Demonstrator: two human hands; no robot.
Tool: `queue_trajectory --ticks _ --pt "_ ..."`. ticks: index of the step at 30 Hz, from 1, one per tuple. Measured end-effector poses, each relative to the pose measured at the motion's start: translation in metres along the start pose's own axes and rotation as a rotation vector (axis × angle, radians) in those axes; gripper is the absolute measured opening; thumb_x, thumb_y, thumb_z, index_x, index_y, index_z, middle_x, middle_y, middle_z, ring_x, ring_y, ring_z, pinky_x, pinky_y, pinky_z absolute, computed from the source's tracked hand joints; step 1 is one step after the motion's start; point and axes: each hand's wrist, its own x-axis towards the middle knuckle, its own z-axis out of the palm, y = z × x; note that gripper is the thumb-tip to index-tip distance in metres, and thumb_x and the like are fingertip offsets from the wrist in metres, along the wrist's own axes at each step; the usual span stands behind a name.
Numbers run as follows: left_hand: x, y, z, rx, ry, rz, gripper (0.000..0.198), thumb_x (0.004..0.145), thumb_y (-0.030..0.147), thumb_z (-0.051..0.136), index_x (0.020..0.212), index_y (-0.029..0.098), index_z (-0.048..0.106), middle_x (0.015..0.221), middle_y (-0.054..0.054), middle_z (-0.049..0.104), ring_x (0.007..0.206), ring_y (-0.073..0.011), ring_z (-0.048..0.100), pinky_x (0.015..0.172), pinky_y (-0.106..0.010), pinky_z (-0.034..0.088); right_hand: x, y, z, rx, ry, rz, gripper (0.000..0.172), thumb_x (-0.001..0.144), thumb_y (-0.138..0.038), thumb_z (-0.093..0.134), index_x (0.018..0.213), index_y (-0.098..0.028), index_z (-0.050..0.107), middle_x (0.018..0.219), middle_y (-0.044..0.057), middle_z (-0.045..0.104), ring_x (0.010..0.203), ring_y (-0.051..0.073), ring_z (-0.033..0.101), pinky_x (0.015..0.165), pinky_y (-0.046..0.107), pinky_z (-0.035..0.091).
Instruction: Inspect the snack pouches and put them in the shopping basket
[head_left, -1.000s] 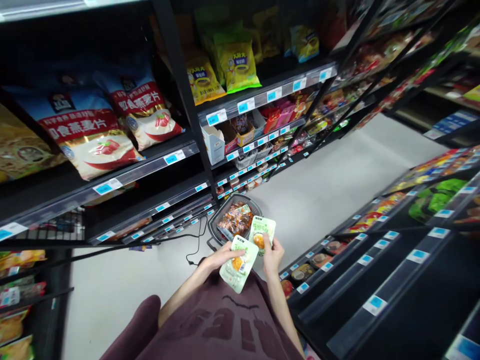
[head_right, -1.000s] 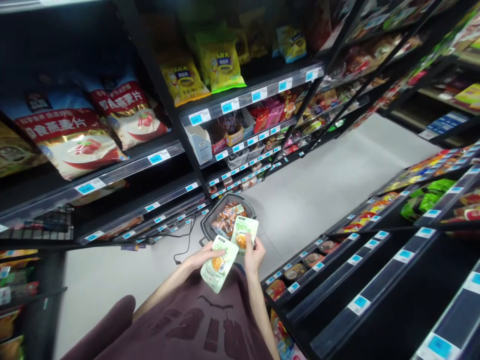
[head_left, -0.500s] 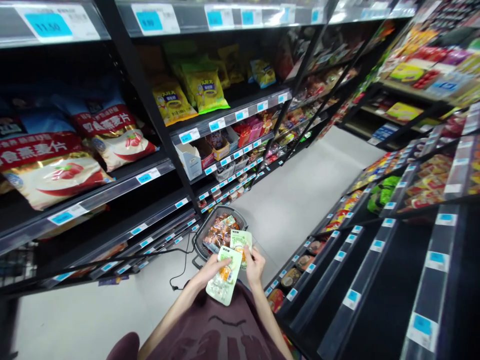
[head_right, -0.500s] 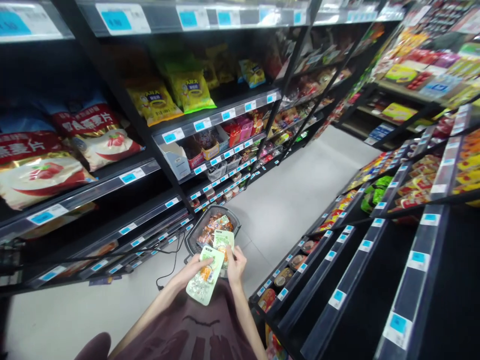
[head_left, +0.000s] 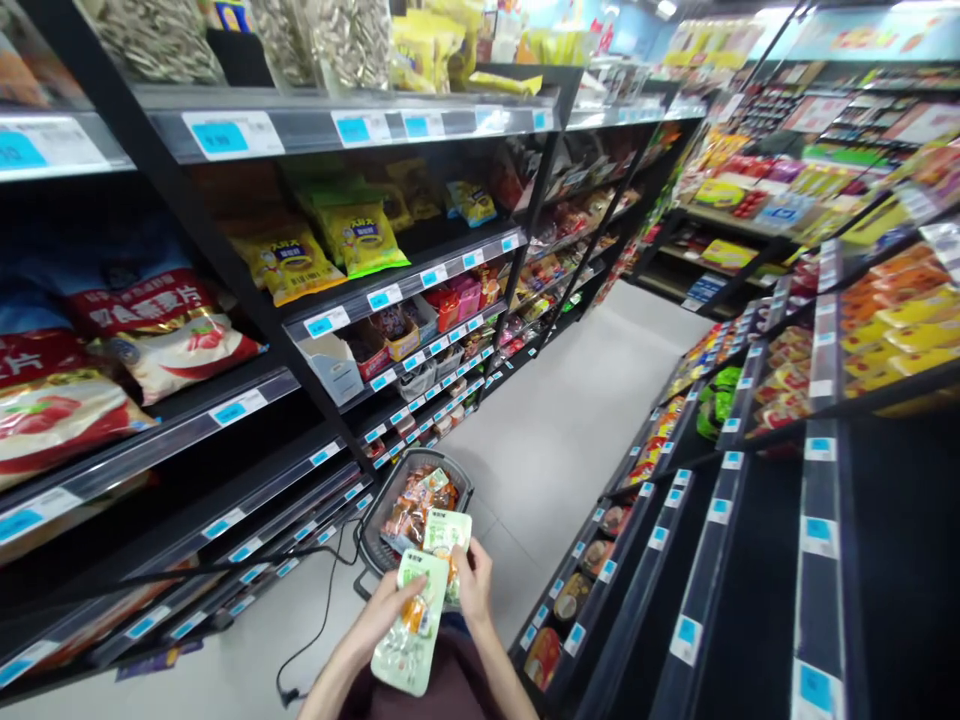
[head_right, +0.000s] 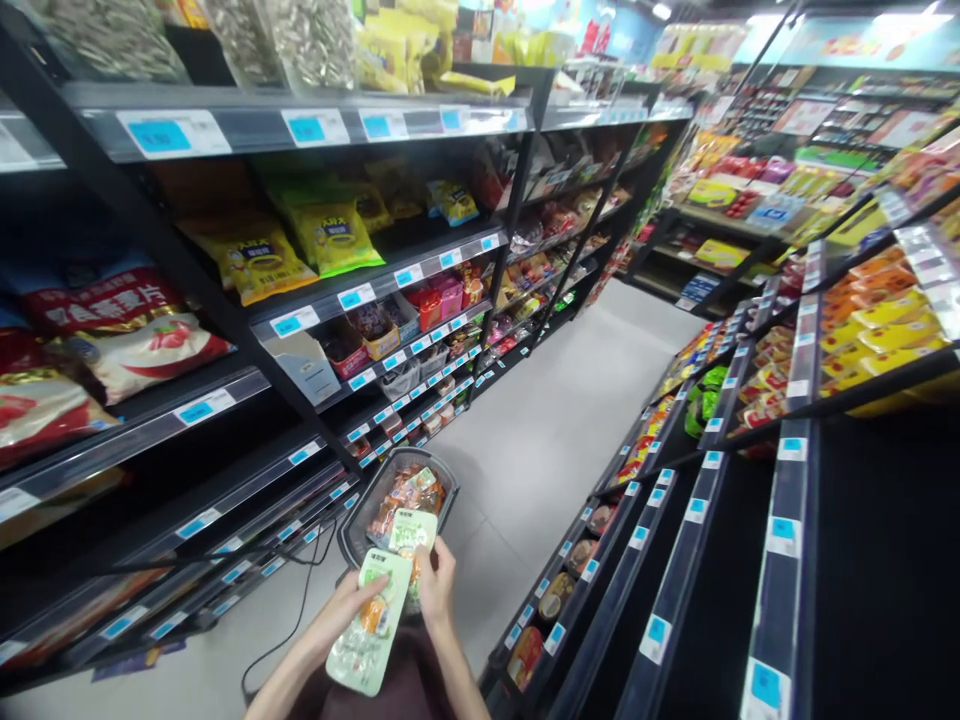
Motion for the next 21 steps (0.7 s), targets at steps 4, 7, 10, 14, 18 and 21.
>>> queue_trajectory --ticks 4,7,10,14,18,21 --pt "-0.001 -0.011 0.005 -0.043 0.064 -0.025 0.062 0.068 0.063 0.079 0.099 0.01 0.074 0.094 -0.013 0.077 0.085 -0.0294 0.071 0.081 -0.036 0.053 0.003 0.002 0.002 -0.036 -0.046 0.003 0.031 0.089 -0.042 0.057 0.091 -0.014 0.071 0.084 0.005 0.072 0.078 0.02 0.063 0.072 0.026 0.05" --pt "-0.002 -0.014 0.007 -0.069 0.152 -0.045 0.065 0.063 0.066 0.08 0.096 0.011 0.075 0.094 -0.014 0.077 0.087 -0.0324 0.072 0.085 -0.039 0.054 0.004 0.004 0.005 -0.075 -0.072 0.004 0.03 0.09 -0.042 0.055 0.086 -0.016 0.07 0.08 0.003 0.071 0.075 0.019 0.061 0.07 0.025 0.049" --pt "-0.003 -0.009 0.008 -0.021 0.203 -0.063 0.063 0.058 0.066 0.082 0.092 0.013 0.075 0.094 -0.013 0.078 0.093 -0.0353 0.071 0.088 -0.041 0.054 0.006 0.004 0.006 -0.062 -0.1 0.008 0.03 0.091 -0.042 0.055 0.093 -0.017 0.071 0.088 0.004 0.073 0.082 0.021 0.064 0.075 0.027 0.05" --pt "-0.001 0.002 0.012 0.043 0.224 -0.052 0.06 0.059 0.066 0.081 0.091 0.015 0.076 0.095 -0.011 0.078 0.096 -0.0357 0.071 0.093 -0.041 0.053 0.009 0.0 0.002 -0.023 -0.098 0.014 0.031 0.092 -0.043 0.054 0.096 -0.017 0.071 0.092 0.005 0.074 0.084 0.022 0.065 0.077 0.028 0.051" --pt "0.008 0.009 0.015 0.14 0.207 -0.028 0.061 0.057 0.066 0.081 0.09 0.015 0.076 0.093 -0.011 0.078 0.1 -0.0374 0.069 0.096 -0.041 0.051 0.014 -0.002 -0.003 0.003 -0.068 -0.003 0.033 0.092 -0.045 0.054 0.095 -0.016 0.07 0.086 0.004 0.073 0.081 0.02 0.064 0.076 0.027 0.051" --pt "0.017 0.013 0.016 0.19 0.175 -0.008 0.064 0.056 0.068 0.08 0.089 0.014 0.076 0.095 -0.012 0.077 0.102 -0.038 0.068 0.097 -0.042 0.05 0.019 -0.004 -0.005 0.043 -0.038 -0.002 0.036 0.092 -0.048 0.055 0.097 -0.016 0.071 0.089 0.006 0.074 0.081 0.021 0.065 0.075 0.027 0.052"
